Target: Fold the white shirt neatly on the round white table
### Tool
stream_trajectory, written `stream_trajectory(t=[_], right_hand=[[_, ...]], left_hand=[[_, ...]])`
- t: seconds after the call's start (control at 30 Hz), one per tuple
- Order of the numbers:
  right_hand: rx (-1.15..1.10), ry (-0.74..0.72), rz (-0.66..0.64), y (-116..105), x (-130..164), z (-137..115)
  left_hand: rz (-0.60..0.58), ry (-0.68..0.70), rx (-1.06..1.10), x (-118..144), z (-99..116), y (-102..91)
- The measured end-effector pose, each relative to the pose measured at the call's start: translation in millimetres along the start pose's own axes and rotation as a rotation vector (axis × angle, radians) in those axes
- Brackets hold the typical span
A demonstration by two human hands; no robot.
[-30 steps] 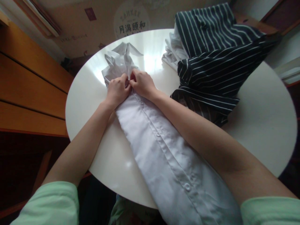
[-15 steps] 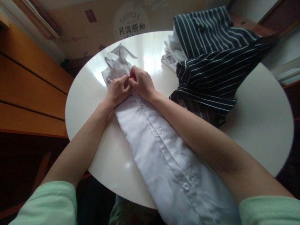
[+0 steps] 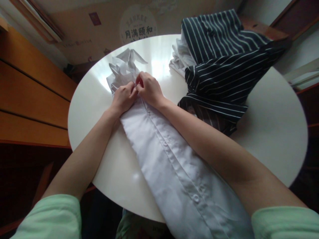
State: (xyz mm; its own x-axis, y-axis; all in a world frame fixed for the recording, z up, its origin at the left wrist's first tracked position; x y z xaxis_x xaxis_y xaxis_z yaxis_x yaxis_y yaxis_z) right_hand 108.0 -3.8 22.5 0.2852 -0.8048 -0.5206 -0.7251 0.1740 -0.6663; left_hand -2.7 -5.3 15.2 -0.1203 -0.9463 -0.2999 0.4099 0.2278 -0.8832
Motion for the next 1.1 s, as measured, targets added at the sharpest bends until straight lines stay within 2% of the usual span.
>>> stream_trajectory(t=[0.2,0.4,0.83,1.1], right_hand=[[0.029,0.031,-0.034,-0.5,-0.2,-0.9],[0.002,0.036,-0.039,1.4,-0.4,1.5],[-0.015,-0.017,-0.057,5.5,-2.6,2.3],[0.014,0.001,-0.068,6.9,-1.9,4.4]], left_hand=[[0.016,0.041,0.023,0.2,-0.5,0.4],[0.012,0.024,-0.010,-0.5,-2.1,2.0],[0.056,-0.045,0.093,0.9,-4.6,-0.3],[0.064,-0.008,0.096,2.5,-1.4,-2.9]])
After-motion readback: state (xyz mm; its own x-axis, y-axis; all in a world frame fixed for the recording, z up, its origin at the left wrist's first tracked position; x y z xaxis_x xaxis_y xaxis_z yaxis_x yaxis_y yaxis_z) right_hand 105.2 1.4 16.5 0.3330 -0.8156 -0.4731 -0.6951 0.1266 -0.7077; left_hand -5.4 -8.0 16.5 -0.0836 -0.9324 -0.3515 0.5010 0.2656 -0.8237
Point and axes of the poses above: each hand's wrist, its own x-axis away from the middle knuckle, its own y-axis out of the palm, z = x × y, the point moved 5 cm from there along -x, towards the middle knuckle, and after that the axes turned 10 degrees about -y, right-handed, at the moved point
